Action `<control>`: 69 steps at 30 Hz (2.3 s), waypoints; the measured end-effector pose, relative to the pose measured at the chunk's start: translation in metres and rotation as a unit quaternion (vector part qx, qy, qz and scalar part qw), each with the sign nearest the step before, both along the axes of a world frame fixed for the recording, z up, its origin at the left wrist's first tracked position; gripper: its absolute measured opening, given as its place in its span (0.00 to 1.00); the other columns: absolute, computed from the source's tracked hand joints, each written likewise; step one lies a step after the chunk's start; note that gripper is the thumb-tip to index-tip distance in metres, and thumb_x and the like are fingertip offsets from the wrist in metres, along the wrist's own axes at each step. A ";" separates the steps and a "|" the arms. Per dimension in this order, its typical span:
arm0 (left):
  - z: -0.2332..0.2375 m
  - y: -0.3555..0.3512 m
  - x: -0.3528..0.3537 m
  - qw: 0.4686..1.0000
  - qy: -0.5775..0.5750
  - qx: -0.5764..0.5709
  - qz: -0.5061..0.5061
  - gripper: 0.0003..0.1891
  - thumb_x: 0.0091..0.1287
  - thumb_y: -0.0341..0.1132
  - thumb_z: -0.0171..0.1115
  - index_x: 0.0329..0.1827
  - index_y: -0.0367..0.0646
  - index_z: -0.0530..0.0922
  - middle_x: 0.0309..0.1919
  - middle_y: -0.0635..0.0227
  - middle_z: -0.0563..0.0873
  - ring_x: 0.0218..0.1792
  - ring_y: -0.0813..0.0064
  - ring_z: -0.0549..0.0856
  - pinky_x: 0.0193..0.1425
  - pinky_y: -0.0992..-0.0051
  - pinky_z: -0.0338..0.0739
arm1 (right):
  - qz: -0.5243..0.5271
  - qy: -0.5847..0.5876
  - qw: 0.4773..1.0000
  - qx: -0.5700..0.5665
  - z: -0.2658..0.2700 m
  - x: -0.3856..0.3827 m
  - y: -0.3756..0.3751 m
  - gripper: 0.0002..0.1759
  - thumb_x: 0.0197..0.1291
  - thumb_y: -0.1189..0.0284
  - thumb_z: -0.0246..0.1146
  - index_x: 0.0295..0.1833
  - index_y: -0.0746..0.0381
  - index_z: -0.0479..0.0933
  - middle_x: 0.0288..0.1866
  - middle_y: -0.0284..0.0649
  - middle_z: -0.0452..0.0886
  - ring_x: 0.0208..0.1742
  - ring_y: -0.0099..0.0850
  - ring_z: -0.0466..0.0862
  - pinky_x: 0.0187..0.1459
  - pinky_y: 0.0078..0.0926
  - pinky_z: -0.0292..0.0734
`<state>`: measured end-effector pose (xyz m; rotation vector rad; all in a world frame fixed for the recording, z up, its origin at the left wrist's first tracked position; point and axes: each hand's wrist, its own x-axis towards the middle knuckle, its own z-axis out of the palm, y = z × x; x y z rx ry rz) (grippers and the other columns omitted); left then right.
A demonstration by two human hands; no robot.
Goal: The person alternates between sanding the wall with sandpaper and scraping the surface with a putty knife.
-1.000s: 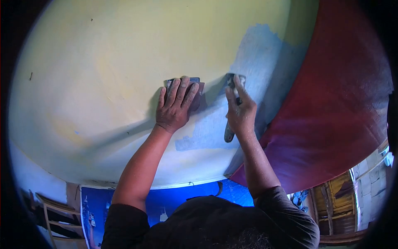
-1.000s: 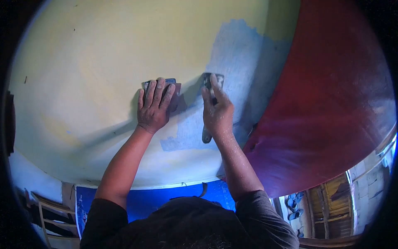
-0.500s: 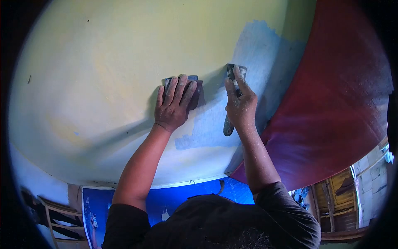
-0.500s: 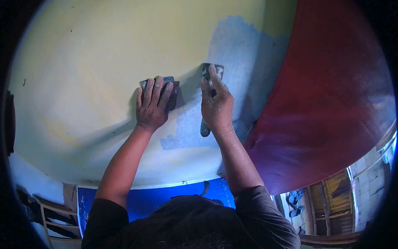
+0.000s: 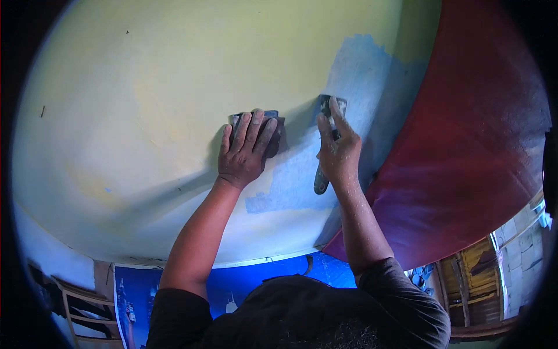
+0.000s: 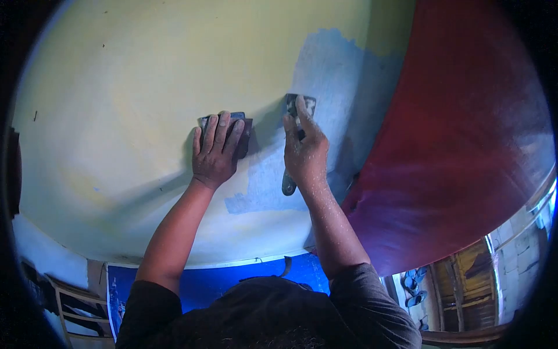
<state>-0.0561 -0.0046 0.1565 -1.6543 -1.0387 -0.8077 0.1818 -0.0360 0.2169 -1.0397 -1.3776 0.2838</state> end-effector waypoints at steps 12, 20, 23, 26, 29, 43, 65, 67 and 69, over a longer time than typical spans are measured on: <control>-0.001 -0.001 -0.001 1.000 -0.001 -0.007 -0.002 0.29 0.79 0.40 0.60 0.84 0.65 0.78 0.88 0.67 0.74 0.88 0.62 0.70 0.92 0.48 0.49 | 0.015 -0.002 1.000 0.004 0.002 0.004 0.002 0.29 0.83 0.67 0.68 0.83 0.66 0.76 0.33 0.45 0.87 0.32 0.21 0.77 0.39 0.28 0.79; 0.001 -0.002 -0.001 1.000 0.005 -0.007 0.005 0.28 0.80 0.40 0.58 0.84 0.64 0.79 0.88 0.67 0.74 0.88 0.62 0.70 0.92 0.48 0.50 | 0.026 0.014 0.999 -0.016 0.002 0.003 -0.001 0.29 0.83 0.67 0.68 0.82 0.66 0.76 0.34 0.43 0.87 0.32 0.21 0.76 0.39 0.28 0.79; 0.001 -0.001 0.000 1.000 0.002 0.003 0.004 0.29 0.80 0.40 0.59 0.84 0.64 0.79 0.88 0.67 0.74 0.88 0.62 0.70 0.92 0.48 0.50 | 0.028 0.013 0.999 -0.015 0.009 0.004 0.001 0.29 0.83 0.66 0.68 0.82 0.66 0.76 0.35 0.43 0.88 0.32 0.21 0.76 0.39 0.28 0.79; 0.000 -0.003 0.000 1.000 0.005 -0.001 0.009 0.30 0.79 0.40 0.60 0.84 0.65 0.78 0.88 0.66 0.74 0.88 0.62 0.70 0.91 0.47 0.52 | 0.030 0.017 0.999 -0.015 0.027 0.005 0.000 0.29 0.83 0.66 0.68 0.82 0.67 0.77 0.35 0.46 0.88 0.33 0.21 0.77 0.40 0.28 0.80; -0.001 -0.002 -0.002 1.000 0.010 -0.010 0.016 0.31 0.78 0.41 0.60 0.85 0.65 0.77 0.88 0.66 0.74 0.88 0.61 0.70 0.91 0.45 0.53 | 0.015 -0.002 1.000 0.006 0.011 0.006 0.003 0.29 0.83 0.66 0.68 0.82 0.66 0.77 0.35 0.46 0.88 0.32 0.21 0.77 0.39 0.28 0.80; 0.002 -0.007 -0.001 1.000 0.007 -0.020 0.021 0.30 0.79 0.42 0.57 0.85 0.66 0.77 0.87 0.68 0.75 0.87 0.64 0.71 0.93 0.48 0.47 | 0.046 -0.029 0.998 0.009 -0.055 0.031 -0.005 0.52 0.76 0.59 0.75 0.92 0.70 0.54 0.52 0.52 0.87 0.46 0.35 0.86 0.46 0.34 0.82; -0.006 -0.012 0.010 0.999 -0.037 -0.033 -0.004 0.33 0.77 0.37 0.60 0.87 0.57 0.75 0.90 0.57 0.69 0.90 0.50 0.65 0.91 0.40 0.49 | 0.058 -0.374 0.882 -0.280 -0.138 0.086 -0.032 0.21 0.80 0.56 0.64 0.60 0.63 0.84 0.46 0.66 0.90 0.50 0.67 0.91 0.55 0.68 0.84; -0.008 -0.011 0.011 0.999 -0.033 -0.041 0.002 0.33 0.77 0.38 0.59 0.87 0.53 0.74 0.90 0.51 0.67 0.91 0.45 0.62 0.91 0.36 0.47 | 0.070 -0.355 0.889 -0.281 -0.166 0.083 -0.029 0.25 0.79 0.58 0.65 0.71 0.62 0.77 0.57 0.67 0.87 0.56 0.68 0.89 0.59 0.69 0.83; -0.009 -0.010 0.011 0.999 -0.036 -0.040 0.002 0.33 0.77 0.38 0.60 0.87 0.52 0.75 0.90 0.51 0.67 0.91 0.45 0.62 0.91 0.36 0.47 | 0.117 -0.341 0.878 -0.315 -0.191 0.085 -0.030 0.42 0.81 0.52 0.61 0.90 0.58 0.58 0.72 0.70 0.80 0.68 0.70 0.84 0.70 0.68 0.78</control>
